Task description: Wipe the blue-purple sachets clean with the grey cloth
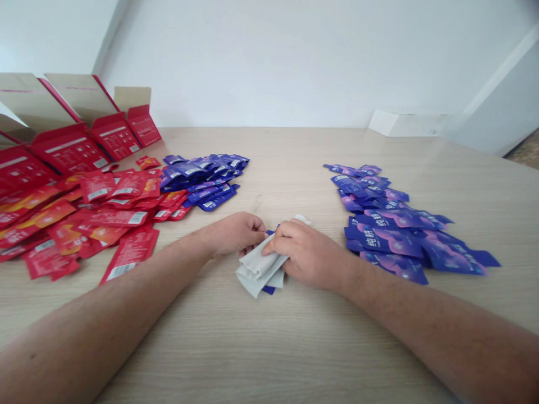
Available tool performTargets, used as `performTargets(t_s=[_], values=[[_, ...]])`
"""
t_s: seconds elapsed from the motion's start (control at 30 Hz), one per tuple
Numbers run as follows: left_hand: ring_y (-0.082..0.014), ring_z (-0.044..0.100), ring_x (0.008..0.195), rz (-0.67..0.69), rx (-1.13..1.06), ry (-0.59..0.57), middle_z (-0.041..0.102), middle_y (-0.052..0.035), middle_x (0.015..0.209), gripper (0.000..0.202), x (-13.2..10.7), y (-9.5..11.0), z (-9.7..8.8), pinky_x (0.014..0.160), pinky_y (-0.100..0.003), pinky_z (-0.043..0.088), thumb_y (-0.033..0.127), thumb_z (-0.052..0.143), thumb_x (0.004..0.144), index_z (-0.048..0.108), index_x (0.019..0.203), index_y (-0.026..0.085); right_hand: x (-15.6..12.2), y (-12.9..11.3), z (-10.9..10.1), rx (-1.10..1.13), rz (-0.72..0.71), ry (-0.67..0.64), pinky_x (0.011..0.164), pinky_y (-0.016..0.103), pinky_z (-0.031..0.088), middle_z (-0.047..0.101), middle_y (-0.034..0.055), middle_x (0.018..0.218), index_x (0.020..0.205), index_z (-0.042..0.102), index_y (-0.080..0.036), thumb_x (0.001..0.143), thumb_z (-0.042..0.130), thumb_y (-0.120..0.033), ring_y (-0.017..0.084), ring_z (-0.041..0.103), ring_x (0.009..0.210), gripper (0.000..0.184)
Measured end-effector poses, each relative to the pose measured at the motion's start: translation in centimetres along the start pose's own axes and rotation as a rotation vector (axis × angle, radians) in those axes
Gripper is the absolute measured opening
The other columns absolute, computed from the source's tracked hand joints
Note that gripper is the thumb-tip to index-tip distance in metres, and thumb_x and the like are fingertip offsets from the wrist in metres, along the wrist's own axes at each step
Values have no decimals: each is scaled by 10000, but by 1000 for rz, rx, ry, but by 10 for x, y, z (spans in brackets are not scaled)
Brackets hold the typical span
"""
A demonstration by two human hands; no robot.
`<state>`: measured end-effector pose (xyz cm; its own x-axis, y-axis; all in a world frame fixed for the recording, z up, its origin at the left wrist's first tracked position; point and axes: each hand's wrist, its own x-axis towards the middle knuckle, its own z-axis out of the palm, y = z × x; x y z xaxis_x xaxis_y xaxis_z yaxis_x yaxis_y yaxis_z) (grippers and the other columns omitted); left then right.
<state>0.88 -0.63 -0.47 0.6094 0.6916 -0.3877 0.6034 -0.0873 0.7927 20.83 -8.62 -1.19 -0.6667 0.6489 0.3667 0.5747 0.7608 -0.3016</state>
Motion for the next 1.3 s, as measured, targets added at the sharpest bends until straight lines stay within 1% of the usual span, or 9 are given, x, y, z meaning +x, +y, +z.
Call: performTargets(t_s=[0.17,0.33,0.53,0.7,0.87,1.03,1.1,1.2,1.3], values=[[-111,567,480,-13,0,-10,623,20,576,270,0,-2,1,454,-203,442,449,578,787,638,804,186,1,0,1,9,-40,-29,891,362,430,593,69,1001,1060,679,-204,766,589,-46,210,519,974,346],[-83,517,458,38,34,39,594,34,571,212,-1,-2,0,413,-174,371,385,585,780,638,764,180,1,1,0,-7,30,20,892,364,428,590,82,997,1063,673,-175,806,573,-76,208,522,954,293],[-110,555,473,-12,-26,-35,609,16,560,246,-1,-3,0,448,-201,440,419,574,795,630,807,179,1,-1,2,22,-69,-34,897,359,427,596,68,995,1071,679,-201,777,594,-59,216,514,984,337],[-78,506,450,27,14,37,587,34,571,221,0,-3,1,414,-170,371,396,596,773,632,758,179,2,2,1,2,20,25,882,365,429,592,79,996,1065,675,-186,797,583,-66,210,522,951,308],[-108,550,474,-21,-14,-21,608,15,566,250,-2,-2,1,448,-195,422,417,571,787,636,812,177,2,-1,2,18,-70,-30,894,355,428,598,67,993,1066,679,-203,772,588,-46,211,519,976,346],[-81,506,458,23,14,49,588,35,565,197,-1,-1,1,425,-175,367,376,596,762,635,752,182,2,1,1,-3,24,27,887,370,428,594,79,995,1065,672,-187,795,580,-63,211,523,955,311],[-87,518,457,9,6,26,593,32,559,203,-1,-1,1,432,-179,383,382,586,773,633,760,185,1,0,1,6,2,16,888,368,427,595,74,994,1059,676,-196,789,586,-66,212,523,958,312],[-108,547,460,-25,-20,-31,604,23,545,218,0,-2,1,448,-198,423,397,564,791,627,786,188,0,-2,2,19,-81,-35,900,358,423,602,64,993,1070,679,-211,786,590,-64,211,520,975,332],[-100,539,462,-1,0,-2,608,27,563,214,-1,-1,1,433,-188,404,396,583,780,633,772,188,1,2,2,9,-38,-15,901,358,421,599,72,1000,1083,674,-200,800,586,-69,208,523,970,324]])
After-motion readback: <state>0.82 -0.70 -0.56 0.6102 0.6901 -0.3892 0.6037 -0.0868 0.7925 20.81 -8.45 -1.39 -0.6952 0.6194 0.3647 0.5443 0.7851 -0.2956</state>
